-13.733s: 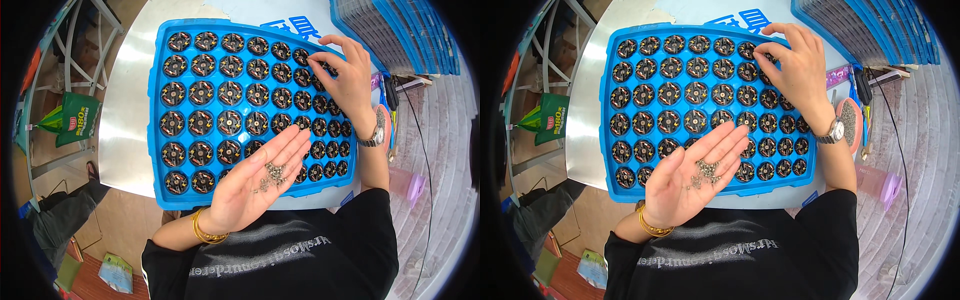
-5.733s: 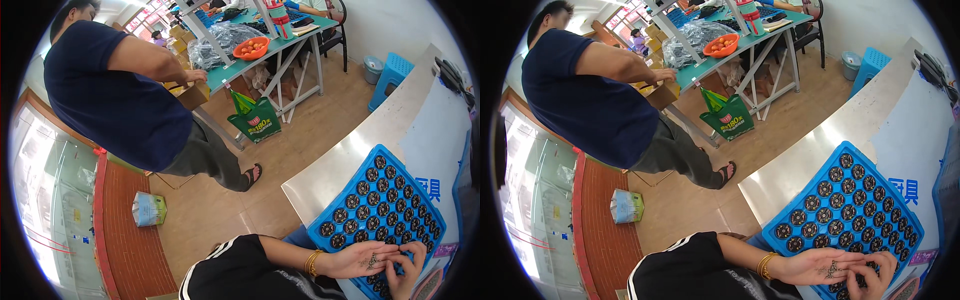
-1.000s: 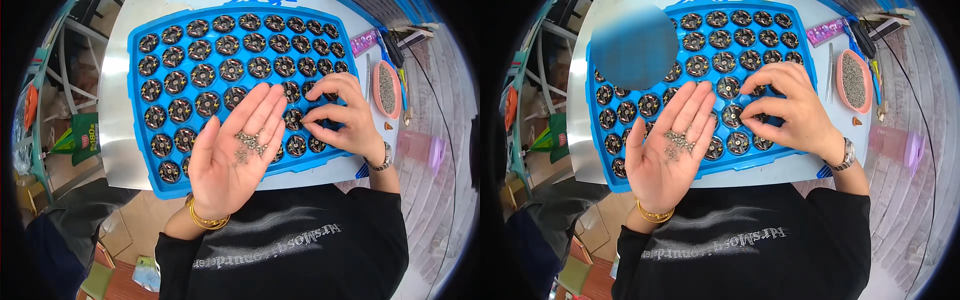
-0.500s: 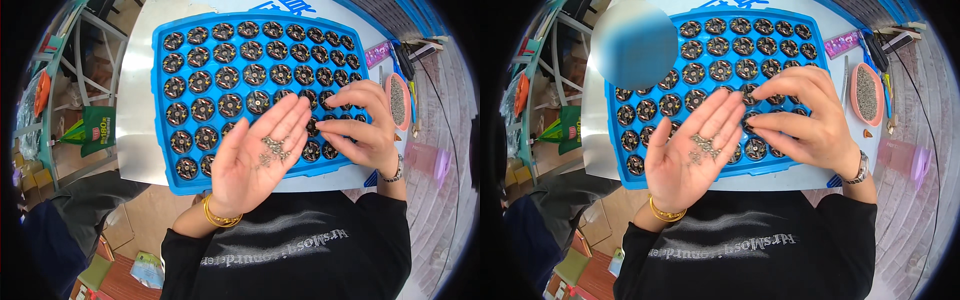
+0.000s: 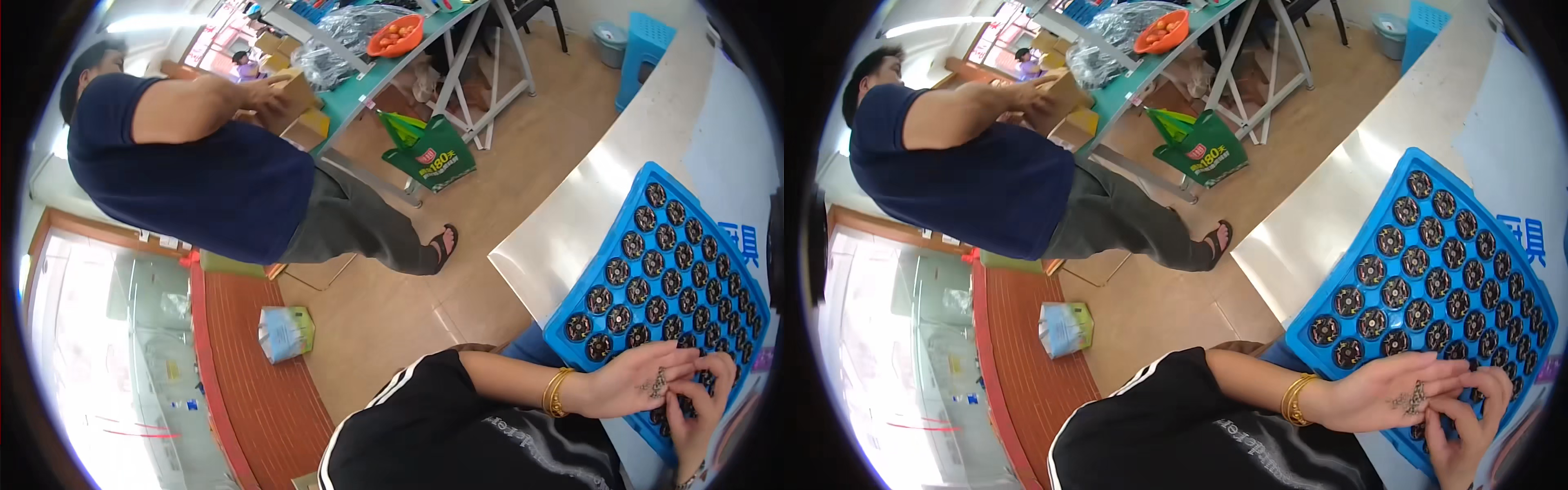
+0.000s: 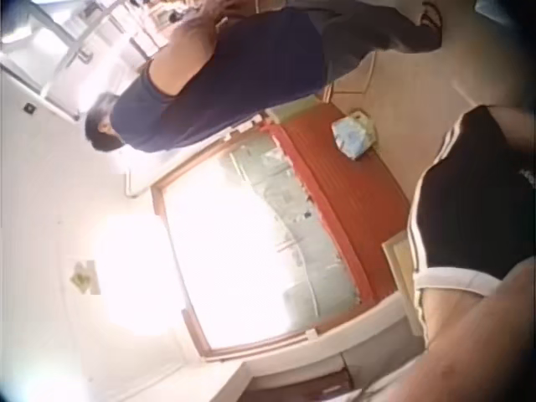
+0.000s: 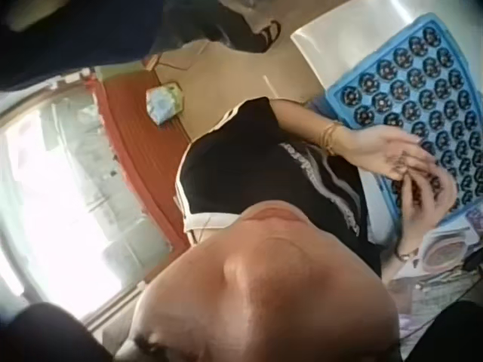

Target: Placing small metal electronic components into an organizational grid tray.

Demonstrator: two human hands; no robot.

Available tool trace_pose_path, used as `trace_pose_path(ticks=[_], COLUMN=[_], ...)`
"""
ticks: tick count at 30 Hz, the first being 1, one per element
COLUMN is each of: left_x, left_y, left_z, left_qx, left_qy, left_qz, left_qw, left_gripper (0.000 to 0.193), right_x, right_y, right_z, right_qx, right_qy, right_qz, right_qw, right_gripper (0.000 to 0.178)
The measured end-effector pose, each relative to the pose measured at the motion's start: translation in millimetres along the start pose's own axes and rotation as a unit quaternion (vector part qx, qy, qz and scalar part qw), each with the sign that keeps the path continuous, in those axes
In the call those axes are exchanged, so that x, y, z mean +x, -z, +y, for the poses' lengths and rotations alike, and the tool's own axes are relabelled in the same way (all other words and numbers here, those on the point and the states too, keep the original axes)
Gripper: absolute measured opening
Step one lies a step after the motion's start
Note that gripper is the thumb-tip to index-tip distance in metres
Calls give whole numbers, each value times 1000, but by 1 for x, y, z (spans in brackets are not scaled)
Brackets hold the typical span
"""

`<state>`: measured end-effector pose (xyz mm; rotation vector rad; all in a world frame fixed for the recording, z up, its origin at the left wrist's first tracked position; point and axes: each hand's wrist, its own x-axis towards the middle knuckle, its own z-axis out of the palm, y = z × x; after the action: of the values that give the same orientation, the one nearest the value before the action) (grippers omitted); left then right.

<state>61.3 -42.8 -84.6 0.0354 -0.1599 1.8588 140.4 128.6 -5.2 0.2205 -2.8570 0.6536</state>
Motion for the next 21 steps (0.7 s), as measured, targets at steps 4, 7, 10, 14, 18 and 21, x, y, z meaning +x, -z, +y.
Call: trace_pose_path(ticks=[4,7,10,14,18,21], left_x=[-5,-3,-6,-6,-4,-9], left_y=[-4,1,-1,-9,-4,-19], left_z=[6,6,4,0,-5,8], left_qx=[22,12,10,26,-18,-27], left_qy=[0,24,31,23,39,12], left_qz=[-6,-39,-27,23,37,86], left_qw=[1000,999,999,999,998,996], left_gripper=[61,61,60,65,59,51], right_x=[9,1,0,-3,-5,15], right_y=[3,1,-2,2,6,1], right_z=[6,19,16,8,3,-4], right_qx=[32,-18,-28,9,-7,46], right_qy=[8,-9,-4,-26,-38,-56], right_qz=[-11,52,53,29,54,58], right_qw=[999,998,998,999,998,996], right_gripper=[23,23,25,23,20,20])
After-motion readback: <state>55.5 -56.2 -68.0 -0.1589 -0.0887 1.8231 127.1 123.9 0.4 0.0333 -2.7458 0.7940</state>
